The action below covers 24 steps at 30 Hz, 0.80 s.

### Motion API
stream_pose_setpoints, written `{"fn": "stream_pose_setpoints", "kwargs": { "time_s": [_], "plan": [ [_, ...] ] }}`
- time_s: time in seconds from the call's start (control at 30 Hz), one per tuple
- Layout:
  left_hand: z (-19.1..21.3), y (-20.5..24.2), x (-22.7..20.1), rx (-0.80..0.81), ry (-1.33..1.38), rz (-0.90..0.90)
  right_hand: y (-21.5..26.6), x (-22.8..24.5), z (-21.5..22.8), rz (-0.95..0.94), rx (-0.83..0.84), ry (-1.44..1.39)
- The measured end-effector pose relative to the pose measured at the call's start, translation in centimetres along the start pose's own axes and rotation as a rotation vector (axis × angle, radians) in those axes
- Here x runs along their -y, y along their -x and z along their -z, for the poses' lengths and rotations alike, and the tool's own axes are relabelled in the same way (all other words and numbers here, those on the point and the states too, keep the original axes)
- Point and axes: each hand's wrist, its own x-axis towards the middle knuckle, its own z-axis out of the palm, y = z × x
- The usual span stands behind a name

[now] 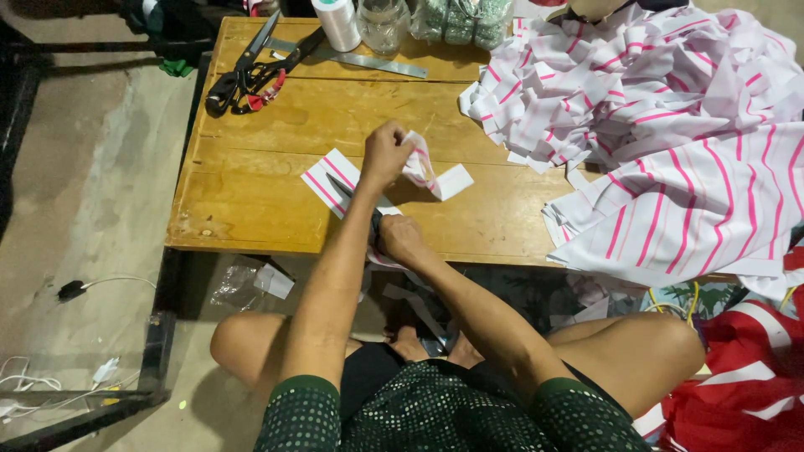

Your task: The person cuts a piece of white fabric with pink stripes into strips using scissors. They hold the fabric with one hand and cut along the stripes with the other, then place the cut pieces aside.

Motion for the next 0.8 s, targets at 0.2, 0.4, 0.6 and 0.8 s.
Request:
{"fn": "stream_pose_setpoints", "kwargs": {
  "time_s": [0.2, 0.4, 0.6, 0.8],
  "plan": [
    [-0.2, 6.1, -8.8, 0.518, -0.380, 0.107, 4.8, -2.0, -8.7, 0.212, -0.156, -0.265],
    [-7.9, 3.9, -3.6, 0.658, -0.601, 0.014, 2.8, -3.7, -3.0, 0.166, -0.123, -0.268],
    [-9.3, 1.7, -3.2, 0.587, -0.471, 0.100, 1.8, -5.5, -1.2, 0.100, -0.083, -0.261],
    [-15.8, -5.3, -7.0, 0.355, -0.169, 0.229, 0.6, -6.6, -1.5, 0.034, -0.039, -0.247]
  ]
}}
